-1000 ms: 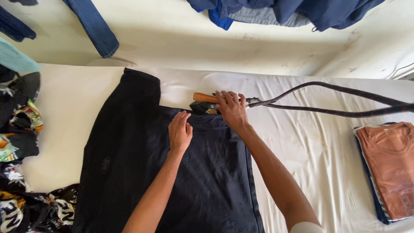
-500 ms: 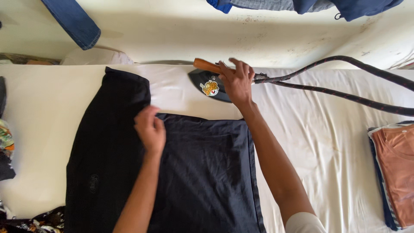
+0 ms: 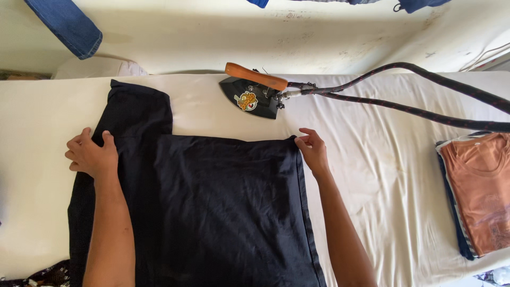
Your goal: The person folds a black shirt on a bed and then uses a steam iron to press the garment.
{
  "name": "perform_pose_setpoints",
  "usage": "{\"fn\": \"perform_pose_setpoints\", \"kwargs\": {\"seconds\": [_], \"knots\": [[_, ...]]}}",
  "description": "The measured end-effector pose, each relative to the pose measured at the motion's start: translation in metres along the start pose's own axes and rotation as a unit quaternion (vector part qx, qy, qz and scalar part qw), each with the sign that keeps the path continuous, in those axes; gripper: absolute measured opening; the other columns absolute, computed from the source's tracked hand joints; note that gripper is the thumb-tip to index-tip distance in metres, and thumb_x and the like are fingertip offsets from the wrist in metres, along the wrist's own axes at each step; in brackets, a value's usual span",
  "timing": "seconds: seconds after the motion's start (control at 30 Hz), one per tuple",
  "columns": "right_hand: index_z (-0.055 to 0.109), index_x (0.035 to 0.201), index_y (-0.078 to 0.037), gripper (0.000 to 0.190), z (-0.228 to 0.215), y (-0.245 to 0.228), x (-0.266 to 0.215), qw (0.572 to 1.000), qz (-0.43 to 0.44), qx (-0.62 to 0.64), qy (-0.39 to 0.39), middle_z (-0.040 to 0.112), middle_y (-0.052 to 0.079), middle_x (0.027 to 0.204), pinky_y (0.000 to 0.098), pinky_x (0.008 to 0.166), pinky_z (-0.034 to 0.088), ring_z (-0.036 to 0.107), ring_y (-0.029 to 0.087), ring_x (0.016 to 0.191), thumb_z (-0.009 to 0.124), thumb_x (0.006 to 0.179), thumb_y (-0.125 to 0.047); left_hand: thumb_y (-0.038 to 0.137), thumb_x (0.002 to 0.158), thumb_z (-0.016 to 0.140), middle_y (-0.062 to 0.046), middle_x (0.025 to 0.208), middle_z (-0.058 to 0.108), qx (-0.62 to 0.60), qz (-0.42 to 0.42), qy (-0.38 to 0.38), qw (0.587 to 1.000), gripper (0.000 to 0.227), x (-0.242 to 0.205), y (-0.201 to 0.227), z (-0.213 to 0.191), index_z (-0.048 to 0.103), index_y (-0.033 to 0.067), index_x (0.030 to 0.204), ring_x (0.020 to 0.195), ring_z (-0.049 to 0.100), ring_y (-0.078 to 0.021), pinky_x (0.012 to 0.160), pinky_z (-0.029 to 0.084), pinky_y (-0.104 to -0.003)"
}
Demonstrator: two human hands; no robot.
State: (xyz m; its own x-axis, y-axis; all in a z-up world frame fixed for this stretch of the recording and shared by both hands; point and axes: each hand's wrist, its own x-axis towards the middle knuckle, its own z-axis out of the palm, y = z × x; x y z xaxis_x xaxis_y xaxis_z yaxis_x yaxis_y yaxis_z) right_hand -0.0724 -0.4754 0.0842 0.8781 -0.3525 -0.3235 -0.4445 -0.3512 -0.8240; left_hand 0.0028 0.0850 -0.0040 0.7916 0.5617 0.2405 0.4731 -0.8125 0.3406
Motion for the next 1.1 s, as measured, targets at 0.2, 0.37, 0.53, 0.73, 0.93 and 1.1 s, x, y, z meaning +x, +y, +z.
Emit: {"fn": "perform_pose_setpoints", "kwargs": {"seconds": [0.2, 0.37, 0.53, 0.73, 0.93, 1.1], "knots": [[0.063, 0.130, -0.006, 0.042, -0.007, 0.015, 0.008, 0.991, 0.049, 0.120, -0.027, 0.062, 0.006, 0.084, 0.0296, 0.066, 0.040, 0.047, 0.014, 0.069, 0.068, 0.090, -0.018, 0.042, 0.101, 0.071, -0.016, 0.116, 0.063, -0.002, -0.031, -0.075, 0.997, 0.030, 0.017, -0.020, 0.005, 0.074, 0.0186, 0.120, 0.107, 0.057, -0.0424, 0.081, 0.044, -0.065], [0.060, 0.136, -0.012, 0.042, -0.015, -0.017, 0.001, 0.983, 0.116, 0.120, -0.075, 0.062, 0.005, 0.091, 0.0297, 0.069, 0.038, 0.051, 0.015, 0.077, 0.063, 0.096, -0.026, 0.036, 0.102, 0.070, -0.011, 0.115, 0.067, -0.083, -0.058, -0.136, 0.986, 0.029, 0.018, -0.013, -0.018, 0.070, 0.0110, 0.117, 0.105, 0.063, -0.0382, 0.088, 0.046, -0.061], [0.074, 0.103, -0.005, 0.010, -0.007, 0.019, 0.022, 0.950, 0.065, 0.304, -0.039, 0.066, 0.002, 0.082, 0.0194, 0.061, 0.043, 0.060, 0.010, 0.074, 0.072, 0.094, -0.010, 0.029, 0.105, 0.064, -0.013, 0.107, 0.071, -0.174, -0.074, -0.148, 0.971, 0.022, 0.026, -0.024, -0.019, 0.064, 0.0104, 0.117, 0.093, 0.066, -0.0365, 0.079, 0.052, -0.053], [0.073, 0.116, -0.002, 0.025, -0.010, 0.023, 0.014, 0.926, 0.065, 0.372, 0.022, 0.068, 0.007, 0.088, 0.0231, 0.065, 0.049, 0.061, 0.015, 0.080, 0.068, 0.092, -0.004, 0.023, 0.108, 0.068, -0.007, 0.103, 0.066, -0.264, -0.048, -0.074, 0.961, 0.018, 0.024, -0.026, -0.037, 0.065, 0.0090, 0.119, 0.092, 0.061, -0.0221, 0.084, 0.051, -0.040], [0.076, 0.116, -0.006, 0.030, -0.007, 0.013, 0.014, 0.991, 0.062, 0.113, 0.046, 0.069, 0.003, 0.087, 0.0247, 0.074, 0.048, 0.062, 0.011, 0.082, 0.075, 0.087, -0.016, 0.043, 0.105, 0.060, -0.002, 0.093, 0.065, -0.208, -0.127, -0.202, 0.949, 0.034, 0.025, 0.003, -0.062, 0.064, 0.0138, 0.122, 0.080, 0.057, -0.0209, 0.076, 0.047, -0.042], [0.077, 0.097, -0.010, 0.019, -0.005, 0.020, 0.027, 0.998, 0.000, -0.065, 0.025, 0.070, 0.001, 0.083, 0.0293, 0.073, 0.046, 0.060, 0.012, 0.079, 0.072, 0.088, -0.026, 0.022, 0.102, 0.069, -0.011, 0.113, 0.070, -0.242, -0.044, -0.200, 0.948, 0.035, 0.030, 0.010, -0.067, 0.065, 0.0092, 0.135, 0.097, 0.066, -0.0267, 0.088, 0.052, -0.041]]}}
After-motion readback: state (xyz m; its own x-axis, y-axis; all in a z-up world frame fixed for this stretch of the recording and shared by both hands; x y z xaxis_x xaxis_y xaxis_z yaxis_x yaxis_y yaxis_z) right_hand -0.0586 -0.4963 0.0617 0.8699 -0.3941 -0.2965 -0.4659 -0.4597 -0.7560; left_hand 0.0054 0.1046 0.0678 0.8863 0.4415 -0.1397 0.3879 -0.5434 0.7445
